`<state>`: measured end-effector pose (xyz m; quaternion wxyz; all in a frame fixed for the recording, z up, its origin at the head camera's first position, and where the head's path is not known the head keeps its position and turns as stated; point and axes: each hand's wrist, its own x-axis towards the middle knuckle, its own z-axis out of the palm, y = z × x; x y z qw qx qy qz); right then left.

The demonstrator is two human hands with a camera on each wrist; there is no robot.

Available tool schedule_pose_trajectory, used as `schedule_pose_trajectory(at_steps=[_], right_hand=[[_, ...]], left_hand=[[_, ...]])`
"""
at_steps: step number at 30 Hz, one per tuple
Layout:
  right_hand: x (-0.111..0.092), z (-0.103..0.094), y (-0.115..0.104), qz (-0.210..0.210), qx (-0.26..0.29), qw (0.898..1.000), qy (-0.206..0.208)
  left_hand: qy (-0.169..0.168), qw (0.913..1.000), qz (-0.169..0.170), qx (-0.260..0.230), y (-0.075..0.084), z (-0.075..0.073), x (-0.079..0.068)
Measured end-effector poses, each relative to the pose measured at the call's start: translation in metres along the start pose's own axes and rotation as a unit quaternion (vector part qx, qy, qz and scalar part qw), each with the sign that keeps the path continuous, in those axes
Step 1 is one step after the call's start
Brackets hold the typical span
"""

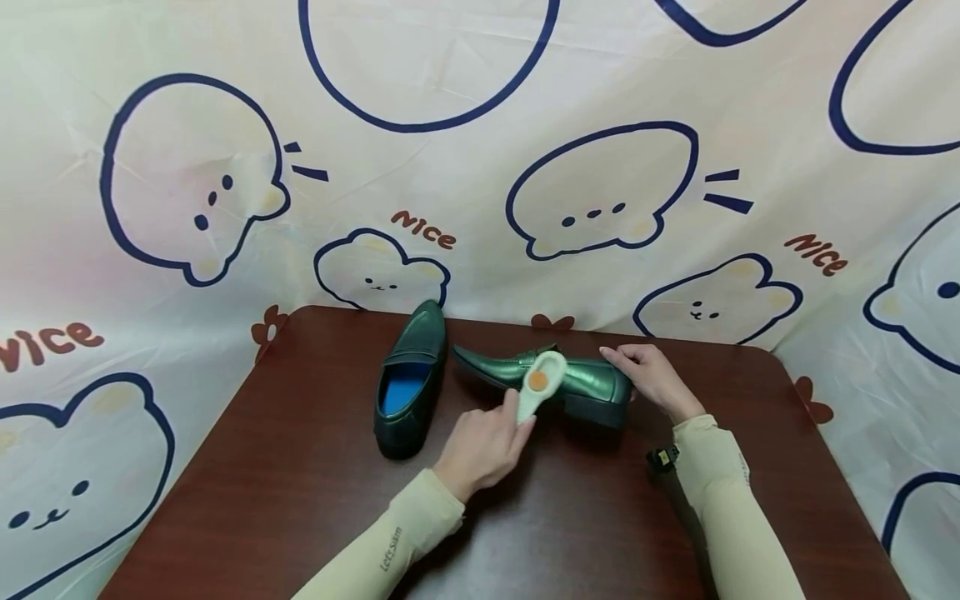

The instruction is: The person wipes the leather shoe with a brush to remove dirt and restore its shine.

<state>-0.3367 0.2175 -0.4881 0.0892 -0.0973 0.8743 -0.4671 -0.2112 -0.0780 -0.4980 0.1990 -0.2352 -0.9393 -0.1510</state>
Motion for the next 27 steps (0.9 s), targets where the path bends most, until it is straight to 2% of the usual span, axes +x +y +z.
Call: schedule_pose_trajectory(at_steps=[3,9,14,22,27], right_hand=[[-0.001,0.001,-0.002,-0.006,-0.002,1.000,-0.003],[-0.002,0.000,0.001,0.006,-0.006,1.000,-0.016],[-0.002,-0.003,0.005,0.012,-0.012,1.000,-0.018],[-0.002,-0.004,0.009,0.026,-0.012,0.999,-0.018],[0.000,-0.005,0.009,0.014,-0.015,1.000,-0.020]], left_hand=[[-0.012,0.9997,0.010,0.017,0.007,0.007,0.006],[-0.025,0.9983,-0.018,0.049,-0.002,0.013,0.006],[-0.025,0.9986,-0.033,0.034,-0.013,0.009,-0.003],[-0.027,0.9951,-0.091,0.026,-0.037,0.000,-0.011],[-0.018,0.9920,-0.125,0.009,-0.044,-0.006,-0.013]])
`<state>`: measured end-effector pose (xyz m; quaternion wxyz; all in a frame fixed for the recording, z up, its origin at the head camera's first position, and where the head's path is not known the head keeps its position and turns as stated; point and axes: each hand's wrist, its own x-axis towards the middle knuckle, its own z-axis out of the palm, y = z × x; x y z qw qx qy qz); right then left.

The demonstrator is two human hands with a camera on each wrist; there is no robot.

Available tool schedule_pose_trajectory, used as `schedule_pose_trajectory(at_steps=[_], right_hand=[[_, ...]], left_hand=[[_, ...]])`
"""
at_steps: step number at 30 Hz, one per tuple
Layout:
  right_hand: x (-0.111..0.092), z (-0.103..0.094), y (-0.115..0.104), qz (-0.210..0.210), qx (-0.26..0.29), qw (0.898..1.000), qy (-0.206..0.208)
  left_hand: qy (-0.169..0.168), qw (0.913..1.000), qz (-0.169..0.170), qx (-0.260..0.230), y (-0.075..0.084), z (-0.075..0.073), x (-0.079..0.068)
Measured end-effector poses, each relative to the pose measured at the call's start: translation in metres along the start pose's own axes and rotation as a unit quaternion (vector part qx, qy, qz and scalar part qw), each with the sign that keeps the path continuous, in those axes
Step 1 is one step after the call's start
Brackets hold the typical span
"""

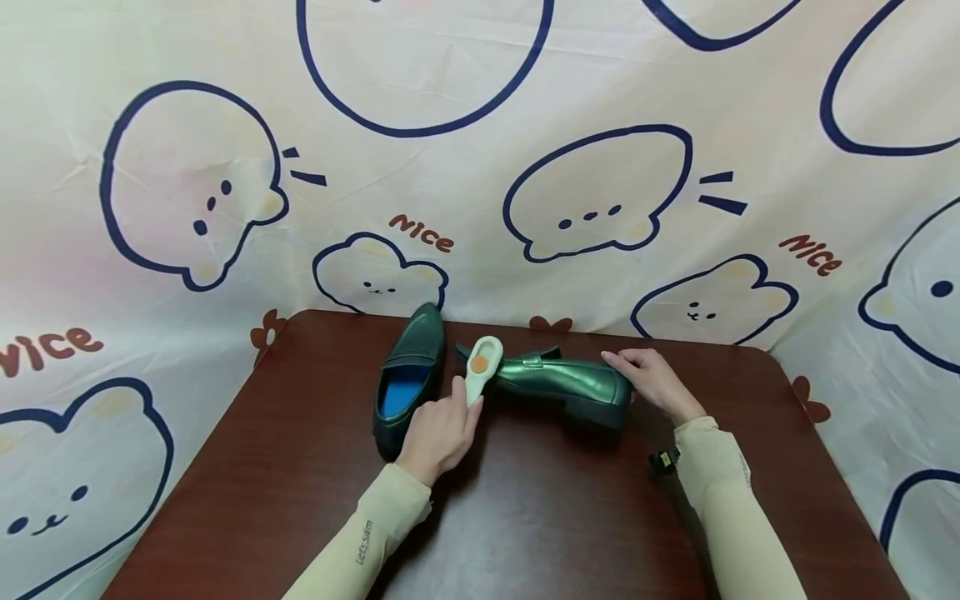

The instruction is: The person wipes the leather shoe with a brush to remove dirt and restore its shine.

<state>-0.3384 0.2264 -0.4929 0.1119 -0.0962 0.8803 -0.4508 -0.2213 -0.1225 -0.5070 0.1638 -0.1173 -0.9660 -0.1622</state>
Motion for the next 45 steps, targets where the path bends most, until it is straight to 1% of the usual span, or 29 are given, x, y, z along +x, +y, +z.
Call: schedule_pose_trajectory(at_steps=[2,4,6,8,11,14,18,23,28,31,33,34,37,40,42,45], right_hand=[[0.001,-0.001,0.000,-0.005,-0.005,1.000,-0.005],[0.002,-0.001,0.000,-0.010,-0.011,1.000,-0.009],[0.002,-0.002,0.000,-0.012,-0.016,1.000,-0.007],[0.002,-0.002,0.001,-0.014,-0.019,1.000,-0.005],[0.002,-0.002,0.003,-0.014,-0.023,1.000,-0.006],[0.002,-0.002,0.005,-0.014,-0.029,0.999,-0.009],[0.003,-0.003,0.008,-0.009,-0.035,0.999,-0.008],[0.003,-0.003,0.011,-0.007,-0.036,0.999,-0.009],[0.002,-0.003,0.013,-0.013,-0.043,0.999,0.001],[0.001,-0.004,0.016,-0.018,-0.057,0.998,-0.002],[0.001,-0.004,0.016,-0.024,-0.064,0.998,-0.004],[0.001,-0.004,0.017,-0.028,-0.066,0.997,-0.004],[0.001,-0.005,0.016,-0.037,-0.068,0.997,0.001],[0.001,-0.005,0.015,-0.042,-0.069,0.997,0.006],[0.001,-0.005,0.016,-0.043,-0.069,0.997,0.004],[0.003,-0.004,0.017,-0.045,-0.070,0.997,-0.002]], left_hand=[[-0.008,0.9998,0.000,-0.018,0.001,-0.002,-0.002],[-0.019,0.9991,0.021,-0.032,0.005,-0.003,-0.004],[-0.032,0.9976,0.049,-0.038,0.010,-0.003,-0.005],[-0.038,0.9964,0.071,-0.025,0.014,-0.002,-0.006],[-0.042,0.9963,0.075,-0.004,0.015,0.000,-0.007],[-0.036,0.9969,0.069,0.008,0.013,0.001,-0.007],[-0.032,0.9978,0.057,0.005,0.007,-0.001,-0.007],[-0.026,0.9995,0.017,0.009,-0.003,-0.004,-0.007],[-0.005,0.9995,-0.027,0.013,-0.009,-0.008,-0.004],[0.002,0.9993,-0.037,0.001,-0.008,-0.010,-0.006],[0.005,0.9995,-0.028,-0.015,-0.003,-0.013,-0.008],[0.006,0.9995,-0.018,-0.025,-0.001,-0.014,-0.009],[-0.001,0.9985,0.029,-0.046,0.010,-0.015,-0.013],[-0.024,0.9962,0.071,-0.044,0.018,-0.012,-0.017],[-0.033,0.9955,0.083,-0.030,0.020,-0.008,-0.018],[-0.030,0.9963,0.079,-0.014,0.018,-0.002,-0.019]])
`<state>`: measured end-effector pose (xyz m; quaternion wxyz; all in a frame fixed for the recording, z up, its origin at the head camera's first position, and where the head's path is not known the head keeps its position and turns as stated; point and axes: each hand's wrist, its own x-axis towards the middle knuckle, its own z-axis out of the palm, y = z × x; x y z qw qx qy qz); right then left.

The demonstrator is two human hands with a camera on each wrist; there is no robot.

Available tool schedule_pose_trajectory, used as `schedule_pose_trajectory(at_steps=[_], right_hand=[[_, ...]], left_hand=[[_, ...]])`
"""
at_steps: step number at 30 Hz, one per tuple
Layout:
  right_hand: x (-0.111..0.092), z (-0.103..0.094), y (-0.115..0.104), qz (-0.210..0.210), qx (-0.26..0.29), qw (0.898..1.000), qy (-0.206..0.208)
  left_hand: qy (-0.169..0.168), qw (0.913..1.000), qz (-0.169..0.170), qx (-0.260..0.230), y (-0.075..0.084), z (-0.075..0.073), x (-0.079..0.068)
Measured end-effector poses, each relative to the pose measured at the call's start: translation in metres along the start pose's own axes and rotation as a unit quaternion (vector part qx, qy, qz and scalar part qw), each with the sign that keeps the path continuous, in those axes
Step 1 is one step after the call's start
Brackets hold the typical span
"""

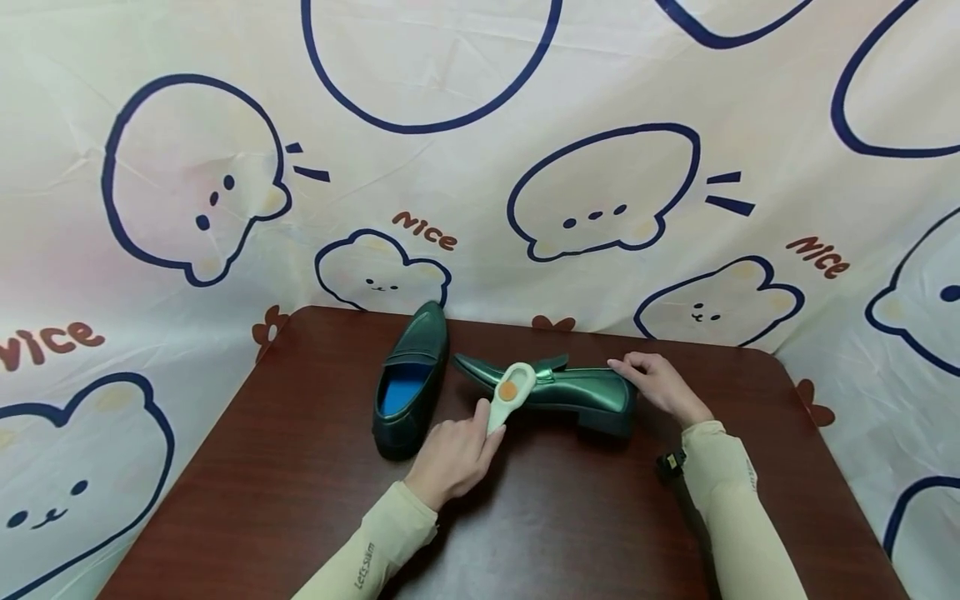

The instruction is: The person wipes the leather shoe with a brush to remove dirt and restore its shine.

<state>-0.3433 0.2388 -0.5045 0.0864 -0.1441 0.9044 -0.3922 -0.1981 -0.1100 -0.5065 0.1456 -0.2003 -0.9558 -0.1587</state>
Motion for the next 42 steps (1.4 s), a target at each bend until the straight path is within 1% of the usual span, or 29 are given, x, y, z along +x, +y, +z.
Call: schedule_pose_trajectory(at_steps=[4,7,12,14,15,17,18,21,23,25,28,31,33,36,38,42], right_hand=[[0.001,0.000,0.003,-0.001,-0.013,1.000,0.001],[0.001,-0.001,0.005,-0.008,-0.026,1.000,0.009],[0.000,0.000,0.006,-0.034,-0.035,0.999,0.018],[-0.001,0.000,0.007,-0.040,-0.034,0.998,0.020],[-0.001,0.000,0.007,-0.042,-0.033,0.998,0.020],[0.000,0.001,0.007,-0.044,-0.034,0.998,0.020],[0.000,0.001,0.007,-0.044,-0.034,0.998,0.020],[0.001,0.000,0.007,-0.044,-0.034,0.998,0.022],[0.002,0.001,0.008,-0.045,-0.031,0.998,0.026],[0.002,0.001,0.007,-0.048,-0.028,0.998,0.027],[0.001,0.003,0.006,-0.054,-0.028,0.998,0.032],[0.000,0.003,0.004,-0.055,-0.031,0.997,0.033],[0.000,0.003,0.003,-0.056,-0.032,0.997,0.032],[-0.001,0.003,0.002,-0.056,-0.029,0.998,0.032],[-0.002,0.003,0.002,-0.055,-0.026,0.998,0.032],[-0.002,0.002,0.003,-0.057,-0.022,0.998,0.029]], left_hand=[[0.018,0.9995,-0.024,0.008,-0.005,0.001,0.001],[0.032,0.9976,-0.061,0.013,-0.008,-0.003,0.002],[0.059,0.9887,-0.135,0.029,-0.012,-0.010,0.005],[0.066,0.9856,-0.153,0.031,-0.014,-0.012,0.004],[0.069,0.9849,-0.156,0.030,-0.014,-0.014,0.004],[0.069,0.9858,-0.152,0.017,-0.012,-0.017,0.003],[0.067,0.9873,-0.144,0.008,-0.011,-0.018,0.003],[0.049,0.9943,-0.091,-0.024,-0.003,-0.021,0.003],[0.026,0.9978,-0.048,-0.038,0.002,-0.022,0.003],[0.000,0.9989,-0.009,-0.045,0.006,-0.020,0.004],[-0.028,0.9981,0.020,-0.051,0.007,-0.015,0.006],[-0.036,0.9982,0.019,-0.043,0.005,-0.010,0.006],[-0.036,0.9987,0.007,-0.036,0.002,-0.008,0.006],[-0.039,0.9983,-0.015,-0.039,-0.003,-0.006,0.005],[-0.036,0.9981,-0.024,-0.043,-0.005,-0.006,0.005],[-0.019,0.9982,-0.045,-0.035,-0.008,-0.009,0.006]])
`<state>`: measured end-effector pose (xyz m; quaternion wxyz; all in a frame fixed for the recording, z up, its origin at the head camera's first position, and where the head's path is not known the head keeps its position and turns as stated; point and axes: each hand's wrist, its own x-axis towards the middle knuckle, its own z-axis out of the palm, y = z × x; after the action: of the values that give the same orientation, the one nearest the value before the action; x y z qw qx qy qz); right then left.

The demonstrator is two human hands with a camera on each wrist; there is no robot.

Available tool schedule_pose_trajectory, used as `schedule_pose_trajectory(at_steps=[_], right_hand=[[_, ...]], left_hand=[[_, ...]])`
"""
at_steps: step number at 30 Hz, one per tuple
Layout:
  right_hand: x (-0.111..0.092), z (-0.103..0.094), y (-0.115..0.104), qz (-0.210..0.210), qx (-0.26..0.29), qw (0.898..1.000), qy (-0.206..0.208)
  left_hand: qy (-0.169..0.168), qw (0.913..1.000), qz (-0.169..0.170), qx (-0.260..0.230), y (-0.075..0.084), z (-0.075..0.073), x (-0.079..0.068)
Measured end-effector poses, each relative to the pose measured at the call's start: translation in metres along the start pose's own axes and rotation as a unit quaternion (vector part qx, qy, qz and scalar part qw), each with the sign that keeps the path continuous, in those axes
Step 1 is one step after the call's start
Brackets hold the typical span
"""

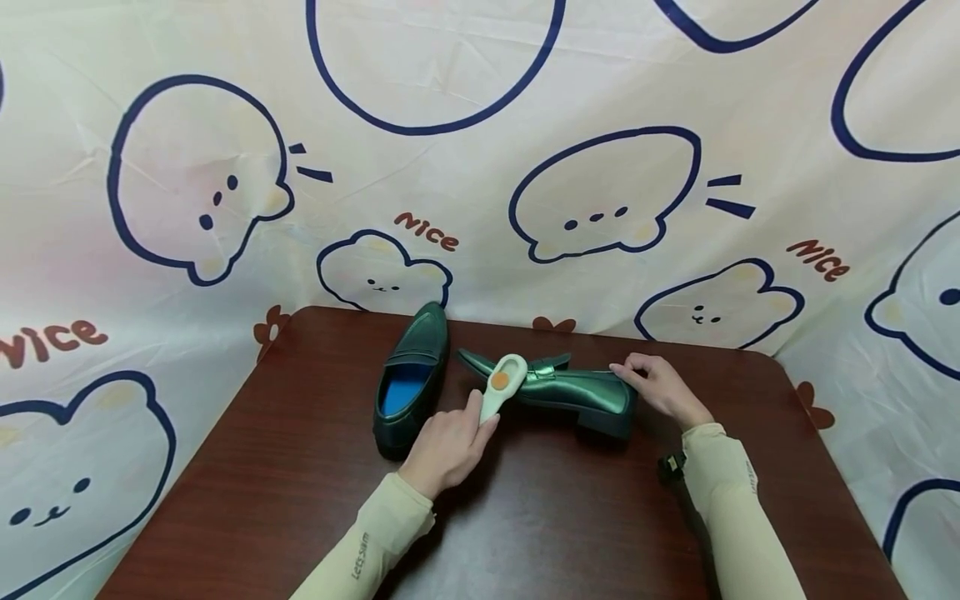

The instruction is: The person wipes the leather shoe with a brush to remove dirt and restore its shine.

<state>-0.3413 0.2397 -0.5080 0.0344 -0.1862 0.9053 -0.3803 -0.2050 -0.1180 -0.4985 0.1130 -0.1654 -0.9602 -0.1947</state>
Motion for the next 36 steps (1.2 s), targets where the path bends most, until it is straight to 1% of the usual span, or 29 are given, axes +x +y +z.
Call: schedule_pose_trajectory(at_steps=[2,4,8,10,11,13,15,17,20,22,24,25,28,30,33,36], right_hand=[[0.000,0.000,0.001,-0.004,-0.002,1.000,0.000],[0.000,0.001,0.002,-0.012,-0.004,1.000,0.003],[0.000,0.001,0.003,-0.043,-0.015,0.999,0.008],[0.000,0.001,0.003,-0.059,-0.024,0.998,0.010],[0.000,0.000,0.003,-0.066,-0.027,0.997,0.012],[0.000,-0.002,0.003,-0.075,-0.038,0.996,0.016],[-0.001,-0.005,0.004,-0.077,-0.043,0.996,0.020],[-0.001,-0.009,0.005,-0.077,-0.047,0.996,0.021],[-0.002,-0.013,0.007,-0.078,-0.053,0.995,0.019],[-0.004,-0.015,0.007,-0.081,-0.056,0.995,0.020],[-0.005,-0.016,0.007,-0.086,-0.056,0.994,0.022],[-0.005,-0.016,0.007,-0.089,-0.057,0.994,0.022],[-0.005,-0.015,0.005,-0.098,-0.057,0.993,0.021],[-0.005,-0.015,0.005,-0.100,-0.059,0.993,0.020],[-0.005,-0.015,0.005,-0.096,-0.064,0.993,0.025],[-0.004,-0.015,0.006,-0.092,-0.064,0.993,0.026]], left_hand=[[0.005,0.9997,-0.022,-0.001,-0.001,-0.003,0.001],[0.010,0.9986,-0.052,-0.003,-0.003,-0.006,0.002],[0.032,0.9929,-0.115,0.000,-0.011,-0.011,0.002],[0.040,0.9907,-0.130,-0.001,-0.016,-0.013,0.001],[0.042,0.9906,-0.130,-0.007,-0.018,-0.014,-0.001],[0.043,0.9919,-0.117,-0.026,-0.021,-0.016,-0.003],[0.037,0.9935,-0.090,-0.059,-0.023,-0.020,-0.004],[0.019,0.9937,-0.057,-0.095,-0.024,-0.022,-0.005],[-0.032,0.9906,-0.017,-0.132,-0.027,-0.023,-0.005],[-0.063,0.9890,0.003,-0.134,-0.029,-0.021,-0.004],[-0.080,0.9897,0.018,-0.117,-0.030,-0.017,-0.004],[-0.081,0.9909,0.022,-0.105,-0.031,-0.015,-0.004],[-0.070,0.9950,0.022,-0.067,-0.032,-0.010,-0.006],[-0.058,0.9970,0.011,-0.049,-0.032,-0.009,-0.008],[-0.031,0.9990,-0.016,-0.027,-0.029,-0.007,-0.010],[-0.009,0.9981,-0.059,-0.015,-0.022,-0.008,-0.010]])
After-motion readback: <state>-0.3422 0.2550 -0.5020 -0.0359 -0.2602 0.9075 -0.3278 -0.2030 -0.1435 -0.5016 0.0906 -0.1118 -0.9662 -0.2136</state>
